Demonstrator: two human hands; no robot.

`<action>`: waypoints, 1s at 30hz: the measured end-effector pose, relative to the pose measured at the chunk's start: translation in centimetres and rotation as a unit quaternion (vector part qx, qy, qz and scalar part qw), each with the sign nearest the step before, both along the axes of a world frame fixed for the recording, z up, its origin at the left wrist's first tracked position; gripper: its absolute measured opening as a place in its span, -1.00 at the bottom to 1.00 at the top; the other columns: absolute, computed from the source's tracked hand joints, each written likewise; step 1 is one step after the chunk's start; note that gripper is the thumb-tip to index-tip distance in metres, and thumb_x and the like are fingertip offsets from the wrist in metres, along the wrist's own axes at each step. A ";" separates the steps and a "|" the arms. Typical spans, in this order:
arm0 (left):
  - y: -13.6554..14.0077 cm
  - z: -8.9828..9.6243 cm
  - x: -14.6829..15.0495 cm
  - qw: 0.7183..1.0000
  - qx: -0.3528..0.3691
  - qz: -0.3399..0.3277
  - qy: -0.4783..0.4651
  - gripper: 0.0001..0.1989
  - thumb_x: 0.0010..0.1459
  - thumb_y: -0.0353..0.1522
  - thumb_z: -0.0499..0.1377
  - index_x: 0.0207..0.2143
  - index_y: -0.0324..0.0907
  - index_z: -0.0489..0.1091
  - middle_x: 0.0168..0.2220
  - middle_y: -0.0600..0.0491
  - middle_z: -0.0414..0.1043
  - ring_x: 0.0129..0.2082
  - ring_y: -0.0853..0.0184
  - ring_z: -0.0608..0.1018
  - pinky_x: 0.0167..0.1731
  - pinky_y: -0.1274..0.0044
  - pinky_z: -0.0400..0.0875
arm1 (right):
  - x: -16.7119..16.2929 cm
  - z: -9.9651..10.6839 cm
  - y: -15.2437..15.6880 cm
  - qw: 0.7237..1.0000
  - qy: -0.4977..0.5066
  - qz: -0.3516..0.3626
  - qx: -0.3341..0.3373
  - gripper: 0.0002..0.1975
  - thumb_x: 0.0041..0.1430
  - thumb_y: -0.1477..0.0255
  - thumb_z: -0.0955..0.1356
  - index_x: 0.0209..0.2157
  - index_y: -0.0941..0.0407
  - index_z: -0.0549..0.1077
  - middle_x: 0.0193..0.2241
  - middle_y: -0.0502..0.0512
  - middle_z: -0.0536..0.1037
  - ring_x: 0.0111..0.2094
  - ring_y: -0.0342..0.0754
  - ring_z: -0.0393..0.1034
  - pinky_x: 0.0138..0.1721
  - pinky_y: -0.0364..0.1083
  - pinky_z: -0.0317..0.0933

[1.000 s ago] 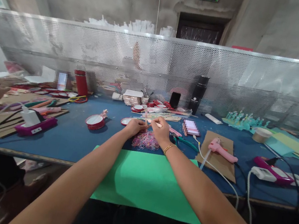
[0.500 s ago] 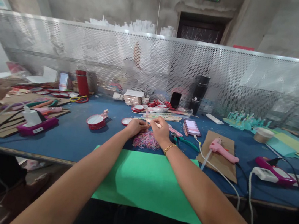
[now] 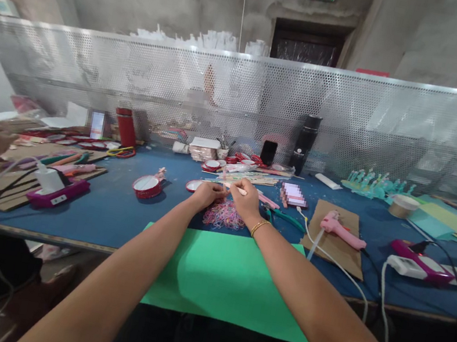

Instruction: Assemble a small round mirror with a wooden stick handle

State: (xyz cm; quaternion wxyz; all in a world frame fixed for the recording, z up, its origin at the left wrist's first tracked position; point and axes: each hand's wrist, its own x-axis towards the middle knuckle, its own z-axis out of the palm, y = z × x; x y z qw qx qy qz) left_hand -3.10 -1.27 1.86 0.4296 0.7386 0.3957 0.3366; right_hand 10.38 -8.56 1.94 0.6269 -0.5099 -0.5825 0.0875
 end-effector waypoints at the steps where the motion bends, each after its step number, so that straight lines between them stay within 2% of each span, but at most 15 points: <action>1: 0.1 -0.1 0.0 1.000 0.000 0.002 0.001 -0.59 -0.27 -0.07 0.29 -0.63 -0.27 0.37 -0.68 0.15 0.27 -0.66 0.51 0.22 -0.62 0.61 0.06 | 0.0 0.0 0.0 1.000 0.002 -0.006 -0.002 -0.86 0.04 0.33 0.25 -0.52 0.06 0.33 -0.50 -0.04 0.46 -0.41 -0.08 0.33 -0.33 -0.12 0.19; 5: 0.3 -0.3 -0.2 1.000 0.009 0.000 0.012 -0.60 -0.24 -0.08 0.29 -0.60 -0.28 0.40 -0.67 0.14 0.28 -0.66 0.50 0.23 -0.63 0.61 0.05 | 0.2 -0.1 0.1 0.999 0.018 -0.026 -0.004 -0.88 0.04 0.35 0.24 -0.51 0.06 0.34 -0.50 -0.03 0.47 -0.40 -0.07 0.33 -0.32 -0.12 0.19; 12: 0.1 -0.1 0.0 1.000 -0.005 -0.003 -0.005 -0.59 -0.27 -0.08 0.30 -0.63 -0.26 0.36 -0.67 0.14 0.28 -0.65 0.51 0.23 -0.62 0.61 0.09 | 0.1 -0.1 0.1 1.000 0.007 -0.003 -0.004 -0.88 0.04 0.35 0.24 -0.51 0.06 0.33 -0.50 -0.04 0.47 -0.41 -0.08 0.33 -0.31 -0.12 0.19; 17: 0.6 -0.3 -0.2 1.000 0.009 -0.005 0.013 -0.59 -0.25 -0.07 0.28 -0.62 -0.26 0.38 -0.66 0.13 0.29 -0.64 0.50 0.25 -0.61 0.61 0.10 | 0.4 0.0 0.1 0.999 0.022 -0.033 -0.010 -0.88 0.03 0.35 0.25 -0.51 0.06 0.34 -0.49 -0.03 0.47 -0.39 -0.06 0.33 -0.31 -0.12 0.19; 24: 0.7 -0.4 -0.2 1.000 0.016 -0.008 0.018 -0.57 -0.23 -0.04 0.26 -0.63 -0.26 0.36 -0.68 0.15 0.26 -0.66 0.52 0.20 -0.63 0.61 0.06 | 0.0 0.0 0.0 1.000 0.001 0.006 0.014 -0.87 0.05 0.34 0.25 -0.51 0.07 0.33 -0.50 -0.05 0.46 -0.41 -0.09 0.34 -0.31 -0.13 0.18; 30: 0.9 -0.6 -0.2 0.999 0.024 -0.008 0.022 -0.58 -0.23 -0.05 0.26 -0.60 -0.27 0.39 -0.66 0.13 0.30 -0.65 0.49 0.24 -0.62 0.60 0.08 | 0.4 0.0 0.1 0.999 0.019 -0.037 -0.007 -0.88 0.04 0.35 0.26 -0.51 0.06 0.34 -0.51 -0.03 0.47 -0.40 -0.07 0.33 -0.33 -0.12 0.18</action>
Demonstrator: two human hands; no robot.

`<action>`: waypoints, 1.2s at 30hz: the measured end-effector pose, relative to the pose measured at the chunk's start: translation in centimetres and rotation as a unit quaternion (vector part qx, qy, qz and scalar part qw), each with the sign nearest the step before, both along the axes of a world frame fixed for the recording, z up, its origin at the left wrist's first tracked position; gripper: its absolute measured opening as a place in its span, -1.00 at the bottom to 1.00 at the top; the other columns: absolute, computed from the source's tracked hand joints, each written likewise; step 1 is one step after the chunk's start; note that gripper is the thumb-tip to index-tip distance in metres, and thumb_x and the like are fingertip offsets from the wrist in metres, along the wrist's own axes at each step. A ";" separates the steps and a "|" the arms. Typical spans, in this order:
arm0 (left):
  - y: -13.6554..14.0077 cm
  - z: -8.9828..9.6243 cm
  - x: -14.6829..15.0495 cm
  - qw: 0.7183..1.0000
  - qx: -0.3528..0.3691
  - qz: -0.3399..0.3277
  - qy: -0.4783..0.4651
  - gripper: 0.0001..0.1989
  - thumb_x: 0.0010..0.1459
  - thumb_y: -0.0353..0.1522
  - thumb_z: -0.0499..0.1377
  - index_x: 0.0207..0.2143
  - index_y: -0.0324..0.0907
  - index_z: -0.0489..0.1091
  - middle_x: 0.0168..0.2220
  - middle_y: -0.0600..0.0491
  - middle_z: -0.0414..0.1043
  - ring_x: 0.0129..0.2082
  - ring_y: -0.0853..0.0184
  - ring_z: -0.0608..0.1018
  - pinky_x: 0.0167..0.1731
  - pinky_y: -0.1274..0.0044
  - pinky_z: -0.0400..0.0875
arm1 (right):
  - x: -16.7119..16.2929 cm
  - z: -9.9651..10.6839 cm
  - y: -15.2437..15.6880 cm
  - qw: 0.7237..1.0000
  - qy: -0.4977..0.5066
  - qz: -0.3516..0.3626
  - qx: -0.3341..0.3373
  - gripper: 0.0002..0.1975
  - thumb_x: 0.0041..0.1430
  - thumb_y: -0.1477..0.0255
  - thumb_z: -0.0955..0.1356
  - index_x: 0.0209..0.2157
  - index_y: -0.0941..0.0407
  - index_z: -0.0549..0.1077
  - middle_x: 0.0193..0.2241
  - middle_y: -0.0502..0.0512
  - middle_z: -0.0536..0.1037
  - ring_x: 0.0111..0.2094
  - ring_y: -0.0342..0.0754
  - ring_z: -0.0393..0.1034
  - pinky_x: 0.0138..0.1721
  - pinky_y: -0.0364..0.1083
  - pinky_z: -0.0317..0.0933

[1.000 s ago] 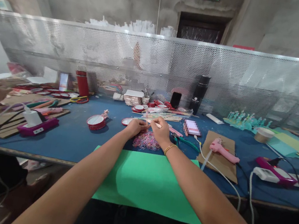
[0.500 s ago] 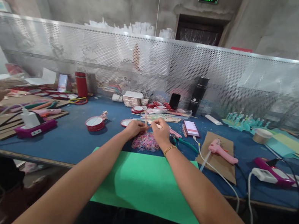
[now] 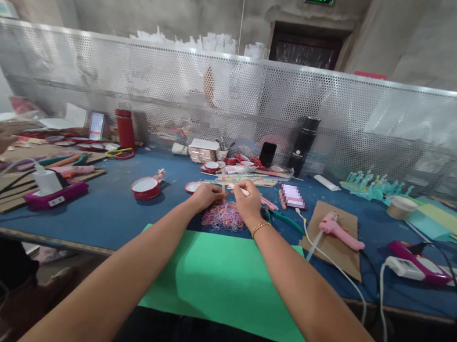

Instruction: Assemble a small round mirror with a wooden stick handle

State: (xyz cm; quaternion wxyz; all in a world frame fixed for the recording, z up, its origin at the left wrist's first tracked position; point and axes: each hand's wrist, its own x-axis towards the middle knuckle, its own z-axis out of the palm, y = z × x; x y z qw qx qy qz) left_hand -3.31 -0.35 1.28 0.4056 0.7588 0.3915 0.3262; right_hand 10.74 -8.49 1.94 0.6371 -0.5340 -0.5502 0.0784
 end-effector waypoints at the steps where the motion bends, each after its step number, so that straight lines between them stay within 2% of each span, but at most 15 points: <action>1: 0.0 0.0 0.0 1.000 -0.001 -0.001 -0.002 -0.58 -0.23 -0.05 0.26 -0.60 -0.27 0.39 -0.66 0.12 0.30 -0.65 0.49 0.24 -0.62 0.60 0.08 | 0.0 0.0 0.0 1.000 -0.001 0.001 0.002 -0.88 0.04 0.35 0.26 -0.51 0.06 0.35 -0.50 -0.03 0.47 -0.40 -0.07 0.33 -0.32 -0.12 0.19; 7: -0.7 0.5 0.1 1.000 -0.018 0.011 -0.012 -0.57 -0.28 -0.05 0.29 -0.64 -0.27 0.35 -0.69 0.16 0.23 -0.67 0.52 0.19 -0.64 0.61 0.03 | -0.4 -0.2 0.1 0.999 -0.014 0.034 0.018 -0.87 0.05 0.33 0.25 -0.50 0.06 0.34 -0.50 -0.05 0.47 -0.40 -0.08 0.34 -0.32 -0.13 0.19; 13: -1.2 1.0 0.2 1.000 -0.026 0.013 -0.008 -0.57 -0.31 -0.06 0.30 -0.62 -0.27 0.37 -0.69 0.15 0.28 -0.66 0.51 0.24 -0.63 0.61 0.05 | -0.1 -0.1 0.2 1.000 -0.001 0.011 0.008 -0.89 0.04 0.37 0.25 -0.50 0.06 0.35 -0.50 -0.04 0.47 -0.40 -0.07 0.34 -0.31 -0.12 0.19; 19: -1.3 1.0 0.3 0.999 -0.039 0.006 -0.030 -0.59 -0.29 -0.08 0.31 -0.65 -0.27 0.34 -0.72 0.19 0.21 -0.68 0.54 0.19 -0.64 0.62 0.02 | -0.3 0.0 0.0 0.999 -0.014 0.034 0.022 -0.88 0.05 0.36 0.25 -0.50 0.06 0.36 -0.49 -0.05 0.47 -0.39 -0.08 0.35 -0.30 -0.12 0.19; 23: -1.5 1.2 0.2 1.000 -0.021 0.023 -0.004 -0.62 -0.26 -0.11 0.31 -0.65 -0.27 0.36 -0.71 0.16 0.25 -0.68 0.52 0.21 -0.64 0.61 0.04 | 0.0 -0.1 0.0 1.000 -0.006 0.009 0.008 -0.88 0.04 0.36 0.26 -0.51 0.06 0.35 -0.49 -0.03 0.48 -0.39 -0.06 0.34 -0.32 -0.12 0.19; 30: -1.4 0.8 0.4 0.998 -0.048 0.029 -0.028 -0.63 -0.27 -0.13 0.31 -0.62 -0.27 0.38 -0.69 0.14 0.27 -0.66 0.51 0.24 -0.63 0.61 0.06 | -0.2 -0.3 0.0 0.999 -0.010 0.031 0.021 -0.87 0.05 0.34 0.26 -0.50 0.06 0.35 -0.50 -0.03 0.48 -0.41 -0.07 0.34 -0.32 -0.12 0.20; 36: -0.8 0.3 0.3 0.999 -0.029 0.017 -0.024 -0.59 -0.29 -0.08 0.31 -0.62 -0.28 0.38 -0.68 0.15 0.26 -0.65 0.51 0.24 -0.63 0.62 0.07 | -0.3 -0.3 0.1 0.999 -0.025 0.041 0.019 -0.86 0.06 0.33 0.25 -0.50 0.07 0.34 -0.50 -0.04 0.47 -0.42 -0.08 0.33 -0.33 -0.13 0.19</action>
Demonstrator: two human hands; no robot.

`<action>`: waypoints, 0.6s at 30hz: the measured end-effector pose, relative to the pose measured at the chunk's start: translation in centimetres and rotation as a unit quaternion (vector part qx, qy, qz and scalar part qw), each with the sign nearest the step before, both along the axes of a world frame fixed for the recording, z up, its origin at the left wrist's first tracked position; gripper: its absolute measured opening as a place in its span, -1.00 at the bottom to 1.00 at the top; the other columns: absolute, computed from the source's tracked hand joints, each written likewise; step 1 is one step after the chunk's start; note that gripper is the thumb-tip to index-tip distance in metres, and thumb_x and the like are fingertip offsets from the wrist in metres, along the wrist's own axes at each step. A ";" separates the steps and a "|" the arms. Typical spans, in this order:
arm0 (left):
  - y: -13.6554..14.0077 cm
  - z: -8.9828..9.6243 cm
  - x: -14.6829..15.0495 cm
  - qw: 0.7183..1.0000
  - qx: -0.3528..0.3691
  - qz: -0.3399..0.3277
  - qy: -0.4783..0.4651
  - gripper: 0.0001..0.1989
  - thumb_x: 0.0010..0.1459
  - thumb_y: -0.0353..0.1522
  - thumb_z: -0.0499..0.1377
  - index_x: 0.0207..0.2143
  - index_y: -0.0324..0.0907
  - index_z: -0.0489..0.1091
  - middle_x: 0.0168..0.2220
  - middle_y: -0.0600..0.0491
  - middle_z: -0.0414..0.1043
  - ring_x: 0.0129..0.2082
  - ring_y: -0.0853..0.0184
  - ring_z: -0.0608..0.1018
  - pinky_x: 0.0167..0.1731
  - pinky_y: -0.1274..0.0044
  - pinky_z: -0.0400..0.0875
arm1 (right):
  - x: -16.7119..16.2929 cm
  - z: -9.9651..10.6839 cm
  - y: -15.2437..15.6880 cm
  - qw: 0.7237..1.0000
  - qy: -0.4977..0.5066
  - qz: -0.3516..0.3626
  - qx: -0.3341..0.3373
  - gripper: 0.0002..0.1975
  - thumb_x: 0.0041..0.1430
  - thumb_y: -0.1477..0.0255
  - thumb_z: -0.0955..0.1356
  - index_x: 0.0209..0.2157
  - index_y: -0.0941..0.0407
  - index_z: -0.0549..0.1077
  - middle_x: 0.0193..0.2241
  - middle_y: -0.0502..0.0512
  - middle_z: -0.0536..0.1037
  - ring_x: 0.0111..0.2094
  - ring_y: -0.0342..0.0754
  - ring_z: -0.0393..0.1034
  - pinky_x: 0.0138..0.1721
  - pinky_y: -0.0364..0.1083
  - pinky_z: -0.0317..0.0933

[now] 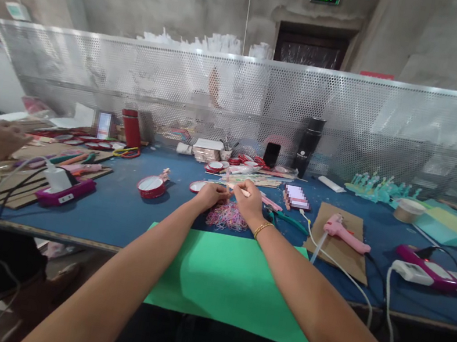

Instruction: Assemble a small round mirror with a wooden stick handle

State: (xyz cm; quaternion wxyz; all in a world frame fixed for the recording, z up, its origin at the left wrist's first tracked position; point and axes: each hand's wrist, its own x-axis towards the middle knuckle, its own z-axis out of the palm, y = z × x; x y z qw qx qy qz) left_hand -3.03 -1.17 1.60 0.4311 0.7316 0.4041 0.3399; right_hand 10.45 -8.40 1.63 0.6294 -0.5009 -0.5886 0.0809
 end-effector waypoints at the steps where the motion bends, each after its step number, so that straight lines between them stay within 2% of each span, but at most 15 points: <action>1: 0.1 -0.1 0.0 1.000 0.004 0.002 0.005 -0.59 -0.29 -0.08 0.30 -0.61 -0.28 0.39 -0.68 0.14 0.27 -0.65 0.51 0.24 -0.63 0.62 0.07 | 0.1 0.0 0.0 1.000 0.001 -0.006 -0.001 -0.86 0.05 0.33 0.25 -0.50 0.06 0.34 -0.50 -0.04 0.47 -0.41 -0.08 0.33 -0.33 -0.13 0.19; 6: 0.5 -0.2 -0.2 0.999 0.017 -0.001 0.027 -0.59 -0.24 -0.07 0.27 -0.59 -0.27 0.42 -0.66 0.12 0.31 -0.64 0.49 0.27 -0.63 0.61 0.09 | 0.3 0.1 -0.1 0.999 0.016 -0.041 -0.012 -0.86 0.05 0.32 0.25 -0.50 0.06 0.35 -0.50 -0.02 0.47 -0.42 -0.06 0.33 -0.32 -0.11 0.20; 13: 0.8 -0.6 -0.1 1.000 0.018 -0.002 0.012 -0.59 -0.26 -0.07 0.28 -0.60 -0.28 0.40 -0.67 0.14 0.28 -0.65 0.50 0.26 -0.62 0.61 0.09 | -0.1 0.2 -0.2 1.000 -0.005 -0.006 -0.001 -0.85 0.06 0.33 0.23 -0.49 0.06 0.35 -0.48 -0.03 0.48 -0.39 -0.07 0.34 -0.29 -0.12 0.19; 18: 1.0 -0.6 -0.2 0.999 0.024 0.001 0.029 -0.61 -0.23 -0.09 0.28 -0.58 -0.28 0.43 -0.67 0.12 0.31 -0.64 0.49 0.27 -0.62 0.61 0.09 | 0.3 0.1 0.0 0.999 0.009 -0.032 -0.011 -0.86 0.06 0.34 0.24 -0.49 0.06 0.34 -0.49 -0.03 0.48 -0.40 -0.07 0.33 -0.30 -0.12 0.19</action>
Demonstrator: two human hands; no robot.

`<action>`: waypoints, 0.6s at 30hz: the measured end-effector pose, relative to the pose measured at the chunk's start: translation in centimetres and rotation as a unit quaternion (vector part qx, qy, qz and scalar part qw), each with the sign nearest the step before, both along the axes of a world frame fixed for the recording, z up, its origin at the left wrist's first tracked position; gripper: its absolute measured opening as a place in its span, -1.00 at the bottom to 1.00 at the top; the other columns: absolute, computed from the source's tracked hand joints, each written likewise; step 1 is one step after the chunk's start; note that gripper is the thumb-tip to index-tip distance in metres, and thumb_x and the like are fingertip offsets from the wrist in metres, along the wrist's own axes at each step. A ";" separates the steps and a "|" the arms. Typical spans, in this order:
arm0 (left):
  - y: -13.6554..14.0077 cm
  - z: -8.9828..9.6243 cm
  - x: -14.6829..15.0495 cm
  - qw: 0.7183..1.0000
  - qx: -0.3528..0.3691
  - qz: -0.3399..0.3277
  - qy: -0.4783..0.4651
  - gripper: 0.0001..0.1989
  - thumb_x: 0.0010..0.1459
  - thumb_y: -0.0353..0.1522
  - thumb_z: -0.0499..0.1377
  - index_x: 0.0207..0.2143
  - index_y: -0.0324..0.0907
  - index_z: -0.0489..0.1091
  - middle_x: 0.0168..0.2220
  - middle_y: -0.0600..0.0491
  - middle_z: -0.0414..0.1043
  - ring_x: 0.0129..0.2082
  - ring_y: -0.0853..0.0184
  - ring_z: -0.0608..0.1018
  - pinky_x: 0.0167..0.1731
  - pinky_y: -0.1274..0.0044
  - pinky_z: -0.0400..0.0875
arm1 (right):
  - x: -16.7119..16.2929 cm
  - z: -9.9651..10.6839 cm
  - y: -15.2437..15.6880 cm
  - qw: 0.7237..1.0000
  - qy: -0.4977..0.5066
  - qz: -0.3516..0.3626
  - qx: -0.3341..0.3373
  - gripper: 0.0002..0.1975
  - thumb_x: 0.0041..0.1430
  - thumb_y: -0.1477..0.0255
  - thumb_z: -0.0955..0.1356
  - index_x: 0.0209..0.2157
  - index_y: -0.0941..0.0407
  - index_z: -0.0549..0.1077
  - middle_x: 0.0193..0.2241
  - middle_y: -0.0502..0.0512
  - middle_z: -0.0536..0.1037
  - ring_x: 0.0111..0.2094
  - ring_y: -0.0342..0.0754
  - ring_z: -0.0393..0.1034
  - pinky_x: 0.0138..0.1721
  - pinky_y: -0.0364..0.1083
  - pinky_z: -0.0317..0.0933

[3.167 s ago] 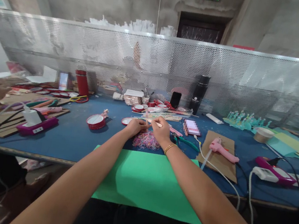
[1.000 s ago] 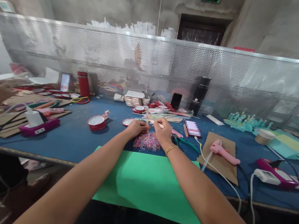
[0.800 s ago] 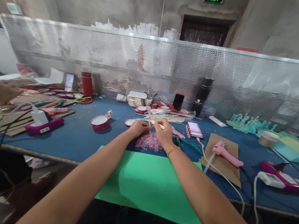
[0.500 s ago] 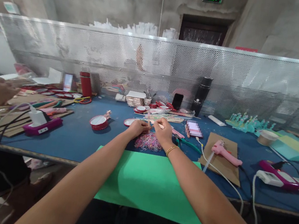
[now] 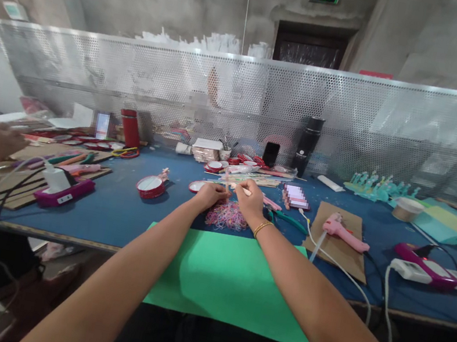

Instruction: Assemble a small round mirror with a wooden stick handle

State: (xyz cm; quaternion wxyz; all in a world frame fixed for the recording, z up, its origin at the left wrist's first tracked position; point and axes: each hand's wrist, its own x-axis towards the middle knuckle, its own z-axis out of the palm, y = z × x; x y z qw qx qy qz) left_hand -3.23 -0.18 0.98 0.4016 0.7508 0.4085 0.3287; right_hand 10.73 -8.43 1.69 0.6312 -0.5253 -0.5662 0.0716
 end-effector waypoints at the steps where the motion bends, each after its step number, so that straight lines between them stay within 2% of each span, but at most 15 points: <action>1: 0.0 0.1 0.0 1.000 0.001 0.001 0.003 -0.61 -0.22 -0.09 0.28 -0.58 -0.28 0.43 -0.67 0.12 0.31 -0.65 0.49 0.27 -0.62 0.61 0.09 | 0.0 0.0 0.0 1.000 0.003 -0.003 0.000 -0.87 0.06 0.34 0.24 -0.49 0.07 0.35 -0.49 -0.03 0.48 -0.40 -0.07 0.32 -0.31 -0.12 0.19; 9: 0.0 -0.1 0.2 1.000 -0.007 -0.006 -0.024 -0.60 -0.24 -0.08 0.29 -0.60 -0.28 0.42 -0.68 0.13 0.28 -0.65 0.50 0.25 -0.63 0.61 0.09 | -0.3 0.2 -0.2 0.999 -0.012 0.028 0.020 -0.85 0.07 0.34 0.24 -0.50 0.07 0.34 -0.49 -0.04 0.46 -0.40 -0.09 0.33 -0.31 -0.13 0.18; 15: 0.3 -0.2 0.1 1.000 -0.002 -0.002 -0.007 -0.61 -0.23 -0.09 0.28 -0.59 -0.28 0.44 -0.67 0.11 0.32 -0.65 0.48 0.28 -0.62 0.61 0.11 | 0.0 0.2 -0.1 1.000 0.002 -0.005 0.003 -0.86 0.05 0.33 0.25 -0.51 0.06 0.34 -0.49 -0.03 0.46 -0.40 -0.07 0.32 -0.30 -0.11 0.18; 18: 0.2 -0.2 0.1 1.000 -0.003 -0.006 -0.011 -0.62 -0.22 -0.09 0.28 -0.58 -0.28 0.44 -0.67 0.11 0.32 -0.64 0.48 0.28 -0.62 0.61 0.11 | -0.1 0.2 -0.1 1.000 0.004 0.000 0.006 -0.85 0.06 0.32 0.24 -0.51 0.06 0.34 -0.49 -0.02 0.47 -0.40 -0.07 0.32 -0.30 -0.11 0.19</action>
